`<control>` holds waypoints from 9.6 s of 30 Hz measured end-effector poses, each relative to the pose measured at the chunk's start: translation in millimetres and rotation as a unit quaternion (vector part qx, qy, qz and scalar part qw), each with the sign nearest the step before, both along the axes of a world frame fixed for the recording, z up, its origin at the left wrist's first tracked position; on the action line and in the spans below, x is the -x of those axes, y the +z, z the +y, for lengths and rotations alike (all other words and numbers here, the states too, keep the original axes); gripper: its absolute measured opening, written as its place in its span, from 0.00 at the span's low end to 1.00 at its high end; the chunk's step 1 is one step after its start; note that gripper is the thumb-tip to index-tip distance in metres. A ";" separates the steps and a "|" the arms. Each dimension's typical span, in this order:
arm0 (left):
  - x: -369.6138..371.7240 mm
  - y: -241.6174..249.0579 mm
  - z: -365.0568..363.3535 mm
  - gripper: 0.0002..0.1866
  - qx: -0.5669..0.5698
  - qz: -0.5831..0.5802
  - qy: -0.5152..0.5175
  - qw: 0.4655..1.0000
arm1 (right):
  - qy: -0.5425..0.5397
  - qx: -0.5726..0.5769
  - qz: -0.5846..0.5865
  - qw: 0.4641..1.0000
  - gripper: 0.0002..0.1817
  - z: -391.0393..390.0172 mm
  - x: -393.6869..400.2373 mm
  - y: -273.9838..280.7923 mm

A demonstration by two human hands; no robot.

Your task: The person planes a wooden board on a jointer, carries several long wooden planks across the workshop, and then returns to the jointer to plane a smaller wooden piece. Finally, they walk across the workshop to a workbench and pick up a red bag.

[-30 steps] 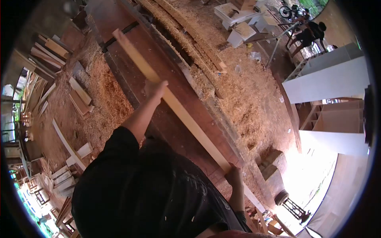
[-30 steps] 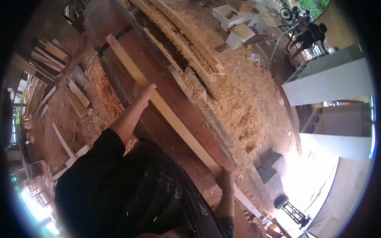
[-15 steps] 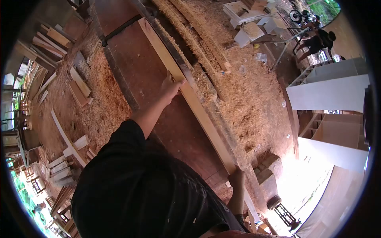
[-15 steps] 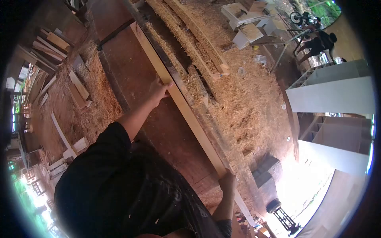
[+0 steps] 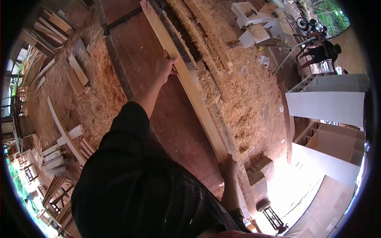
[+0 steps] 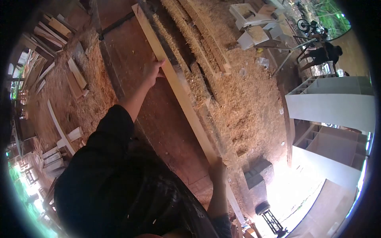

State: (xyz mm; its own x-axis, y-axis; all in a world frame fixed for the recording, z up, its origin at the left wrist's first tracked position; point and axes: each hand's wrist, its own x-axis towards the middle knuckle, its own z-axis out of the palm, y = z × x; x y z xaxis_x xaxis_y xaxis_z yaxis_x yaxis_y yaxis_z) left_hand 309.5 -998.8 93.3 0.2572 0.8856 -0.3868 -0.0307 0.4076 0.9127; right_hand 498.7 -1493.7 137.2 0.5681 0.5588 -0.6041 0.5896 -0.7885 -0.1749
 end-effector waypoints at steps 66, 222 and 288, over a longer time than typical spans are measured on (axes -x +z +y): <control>69.5 -31.4 354.0 0.23 -0.125 0.320 0.095 0.934 | 0.136 -0.188 -0.069 0.970 0.46 354.5 100.7 -23.9; 68.7 -104.4 172.8 0.11 -0.290 0.113 -0.059 0.949 | 0.255 -0.396 -0.218 0.855 0.27 603.4 147.1 -40.9; 290.9 -82.1 219.3 0.24 -0.380 0.390 -0.121 0.830 | 0.306 -0.365 -0.253 0.842 0.31 1034.1 229.9 -73.9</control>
